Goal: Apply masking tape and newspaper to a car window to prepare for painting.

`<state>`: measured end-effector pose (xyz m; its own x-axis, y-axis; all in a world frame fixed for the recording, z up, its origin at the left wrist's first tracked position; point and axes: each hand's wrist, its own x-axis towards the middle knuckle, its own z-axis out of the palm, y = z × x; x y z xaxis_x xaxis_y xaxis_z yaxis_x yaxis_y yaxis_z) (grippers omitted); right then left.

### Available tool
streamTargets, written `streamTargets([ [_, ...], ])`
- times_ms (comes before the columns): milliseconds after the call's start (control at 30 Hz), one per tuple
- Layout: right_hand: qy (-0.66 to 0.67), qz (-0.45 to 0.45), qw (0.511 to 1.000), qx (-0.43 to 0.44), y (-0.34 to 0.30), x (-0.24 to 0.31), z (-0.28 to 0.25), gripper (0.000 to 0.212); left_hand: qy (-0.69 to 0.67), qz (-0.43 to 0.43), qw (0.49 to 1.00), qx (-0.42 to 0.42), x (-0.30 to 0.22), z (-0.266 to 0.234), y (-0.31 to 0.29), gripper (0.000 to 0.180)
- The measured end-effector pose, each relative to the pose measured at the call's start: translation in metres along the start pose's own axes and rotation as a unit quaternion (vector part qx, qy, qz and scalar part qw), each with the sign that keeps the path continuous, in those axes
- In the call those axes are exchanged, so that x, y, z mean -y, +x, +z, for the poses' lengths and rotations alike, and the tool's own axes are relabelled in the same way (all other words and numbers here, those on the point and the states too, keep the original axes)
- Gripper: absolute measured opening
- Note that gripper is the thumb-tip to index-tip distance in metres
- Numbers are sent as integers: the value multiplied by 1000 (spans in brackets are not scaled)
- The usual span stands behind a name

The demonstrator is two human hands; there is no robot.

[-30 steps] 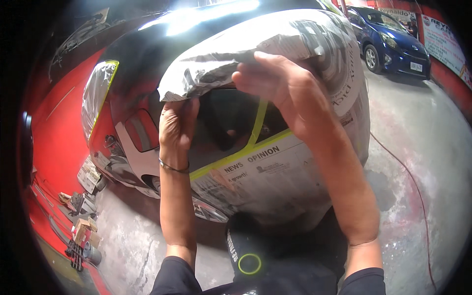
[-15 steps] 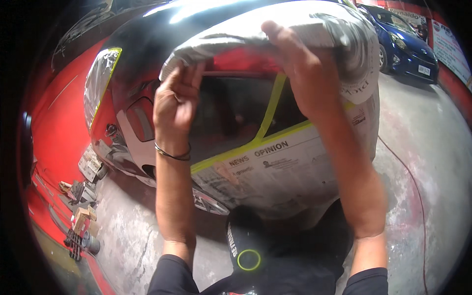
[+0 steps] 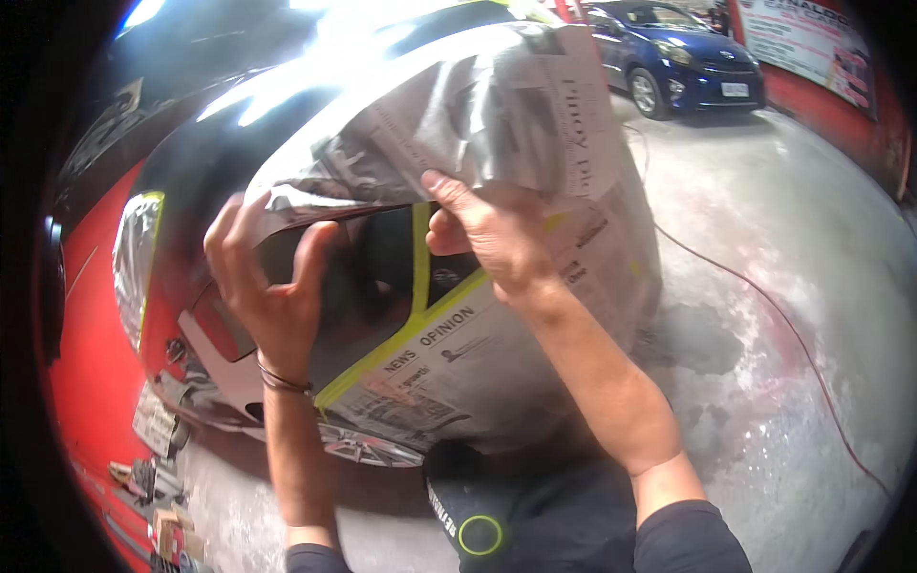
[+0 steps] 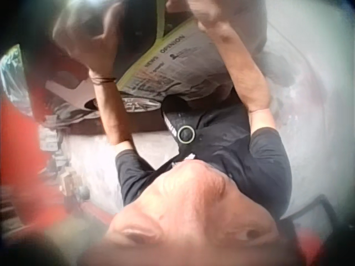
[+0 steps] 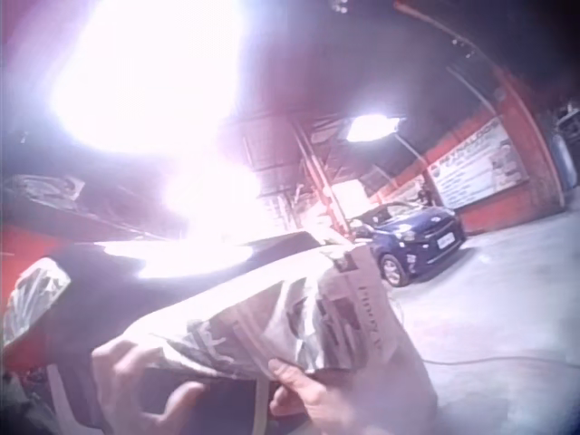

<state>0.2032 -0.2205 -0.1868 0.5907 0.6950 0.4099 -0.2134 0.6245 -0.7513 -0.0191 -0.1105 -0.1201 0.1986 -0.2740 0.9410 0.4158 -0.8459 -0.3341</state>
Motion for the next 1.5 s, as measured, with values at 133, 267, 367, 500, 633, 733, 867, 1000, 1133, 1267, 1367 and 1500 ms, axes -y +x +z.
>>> streamTargets([
  [133, 76, 32, 997, 9, -25, 19, -21, 53, -9, 179, 962, 206, -14, 50, 54, 80],
  [267, 184, 90, 978, 44, -33, 52, -61, 64, 14, 241, 932, 271, -17, 71, 63, 86],
  [367, -13, 31, 998, -45, 4, 77, -82, 25, 10, 262, 928, 265, -21, 77, 63, 77],
  [500, -208, -249, 944, 59, 20, 100, -128, 21, -36, 229, 946, 226, -28, 86, 61, 67],
  [633, -180, -155, 971, 40, 37, 59, -144, 24, 43, 288, 922, 255, -33, 97, 50, 76],
  [733, -102, -120, 984, -87, 31, 32, -147, 28, 61, 260, 922, 278, -37, 97, 43, 75],
  [867, -204, -250, 919, -227, 1, 35, -136, 28, 40, 237, 927, 290, -44, 94, 42, 72],
  [1000, -488, -554, 662, -128, 9, 52, -94, 17, 77, 261, 915, 299, -40, 94, 41, 65],
  [1133, -514, -651, 557, -48, 58, 71, -56, 30, 25, 255, 924, 285, -38, 97, 29, 83],
  [1267, -534, -631, 557, 79, 88, 70, -33, 45, -48, 209, 937, 275, -52, 97, 16, 88],
  [1367, -640, -620, 450, 57, 88, 62, -38, 58, -151, 244, 923, 258, -45, 77, 6, 62],
  [1500, -658, -617, 427, 66, 88, 63, -42, 56, -9, 193, 975, 108, 36, 2, 4, 53],
])
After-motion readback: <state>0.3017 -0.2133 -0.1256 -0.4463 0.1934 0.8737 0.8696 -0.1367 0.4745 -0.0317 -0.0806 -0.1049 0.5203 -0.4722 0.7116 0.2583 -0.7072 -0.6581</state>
